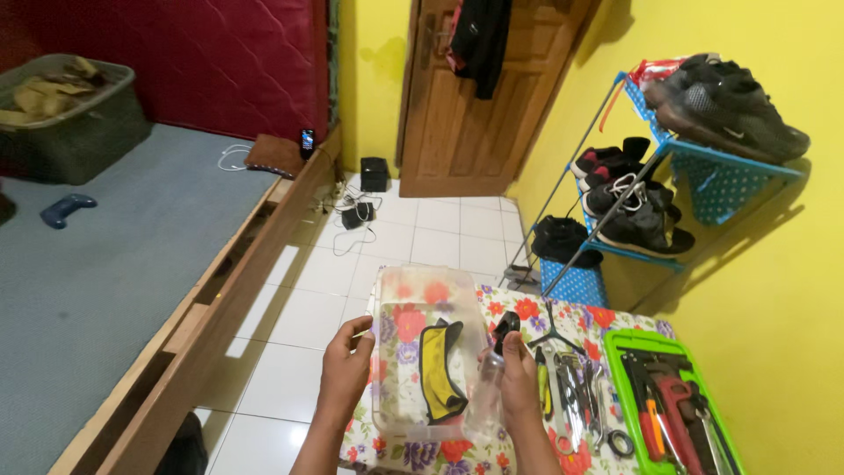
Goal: The person empties a clear plastic toolbox of hand tools onto a small table, sorting wrenches, pliers, screwdrivers and hex keys and arranging them on a green tray lid. They then place a spray bottle and a pouch into the container and begin returning items into a larger clear storage box.
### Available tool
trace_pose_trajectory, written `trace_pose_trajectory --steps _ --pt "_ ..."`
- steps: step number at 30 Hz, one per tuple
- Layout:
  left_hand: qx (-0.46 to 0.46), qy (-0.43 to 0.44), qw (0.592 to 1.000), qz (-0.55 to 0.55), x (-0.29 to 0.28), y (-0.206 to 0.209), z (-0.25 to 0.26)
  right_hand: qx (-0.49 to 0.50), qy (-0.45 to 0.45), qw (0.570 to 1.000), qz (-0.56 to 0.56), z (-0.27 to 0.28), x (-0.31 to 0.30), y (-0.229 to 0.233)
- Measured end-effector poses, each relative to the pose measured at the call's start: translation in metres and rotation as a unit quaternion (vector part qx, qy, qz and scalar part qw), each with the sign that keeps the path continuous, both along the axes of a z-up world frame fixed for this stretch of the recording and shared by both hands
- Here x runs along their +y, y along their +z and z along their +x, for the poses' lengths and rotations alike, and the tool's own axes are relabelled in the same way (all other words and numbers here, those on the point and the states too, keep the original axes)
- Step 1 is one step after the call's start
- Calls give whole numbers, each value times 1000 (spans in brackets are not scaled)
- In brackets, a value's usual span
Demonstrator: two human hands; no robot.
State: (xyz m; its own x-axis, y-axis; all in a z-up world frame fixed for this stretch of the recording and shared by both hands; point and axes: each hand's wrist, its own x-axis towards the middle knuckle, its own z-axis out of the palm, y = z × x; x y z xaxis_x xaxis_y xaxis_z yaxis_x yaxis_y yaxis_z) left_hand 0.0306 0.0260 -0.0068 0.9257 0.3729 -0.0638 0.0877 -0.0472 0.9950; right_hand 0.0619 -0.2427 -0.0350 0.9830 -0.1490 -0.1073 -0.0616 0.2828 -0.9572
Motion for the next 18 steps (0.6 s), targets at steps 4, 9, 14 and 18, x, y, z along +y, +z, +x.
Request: trace_pose_trajectory --steps 4,9,14,18 --pt "58 -24 998 -22 12 -13 5 -15 -45 995 -83 -2 10 -10" --pt "10 -52 998 -37 17 -26 31 -27 -101 991 -86 -4 17 -2" --pt "-10 -71 995 -70 10 -32 54 -56 -121 991 24 -7 0 8" --pt "-4 -83 995 -62 -8 -27 66 -26 -127 992 7 -4 -22 10"
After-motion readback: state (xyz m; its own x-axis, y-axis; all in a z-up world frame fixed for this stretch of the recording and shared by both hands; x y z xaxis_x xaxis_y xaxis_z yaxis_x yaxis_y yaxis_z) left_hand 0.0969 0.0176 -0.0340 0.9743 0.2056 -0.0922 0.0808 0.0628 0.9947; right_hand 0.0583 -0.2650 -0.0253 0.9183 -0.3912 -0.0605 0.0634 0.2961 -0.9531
